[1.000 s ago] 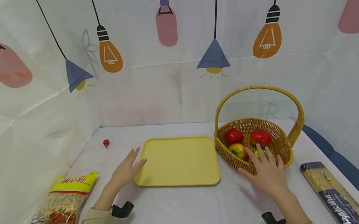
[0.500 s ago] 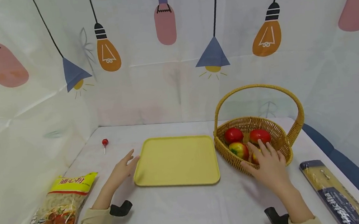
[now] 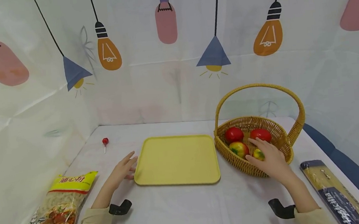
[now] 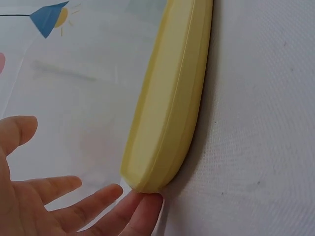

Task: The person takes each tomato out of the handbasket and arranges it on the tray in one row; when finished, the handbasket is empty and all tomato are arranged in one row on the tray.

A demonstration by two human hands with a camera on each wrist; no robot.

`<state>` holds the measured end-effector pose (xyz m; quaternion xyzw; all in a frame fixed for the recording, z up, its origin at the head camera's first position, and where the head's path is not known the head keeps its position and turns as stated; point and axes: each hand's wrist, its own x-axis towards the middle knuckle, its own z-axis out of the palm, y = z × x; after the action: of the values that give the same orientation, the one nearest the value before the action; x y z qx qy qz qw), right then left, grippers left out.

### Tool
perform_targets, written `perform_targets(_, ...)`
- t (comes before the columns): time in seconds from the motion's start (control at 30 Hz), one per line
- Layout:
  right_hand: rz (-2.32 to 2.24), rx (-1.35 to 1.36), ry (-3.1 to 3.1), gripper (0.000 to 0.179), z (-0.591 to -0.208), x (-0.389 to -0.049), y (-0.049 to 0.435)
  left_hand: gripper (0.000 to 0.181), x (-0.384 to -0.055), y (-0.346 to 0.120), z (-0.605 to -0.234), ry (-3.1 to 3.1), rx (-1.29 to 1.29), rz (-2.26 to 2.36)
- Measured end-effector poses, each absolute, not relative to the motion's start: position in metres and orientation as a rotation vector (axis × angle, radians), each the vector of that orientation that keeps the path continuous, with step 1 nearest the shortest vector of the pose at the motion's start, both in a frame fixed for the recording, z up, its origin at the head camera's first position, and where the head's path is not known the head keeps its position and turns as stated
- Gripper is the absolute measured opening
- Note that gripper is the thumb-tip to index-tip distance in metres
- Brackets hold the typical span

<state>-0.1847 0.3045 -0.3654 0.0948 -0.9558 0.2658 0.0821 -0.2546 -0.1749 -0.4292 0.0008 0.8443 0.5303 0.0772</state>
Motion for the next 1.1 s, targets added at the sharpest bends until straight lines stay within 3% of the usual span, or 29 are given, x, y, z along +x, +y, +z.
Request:
perform_targets(0.33, 1.278, 0.379, -2.857, 0.053, -0.364, -0.190, 0.320, 0.058, -0.257, -0.181, -0.435, 2.335, -0.059, 1.752)
perform_targets(1.1, 1.452, 0.456, -2.914, 0.054, -0.363, -0.235, 0.326, 0.059, -0.258, -0.188, -0.452, 2.329, 0.031, 1.756)
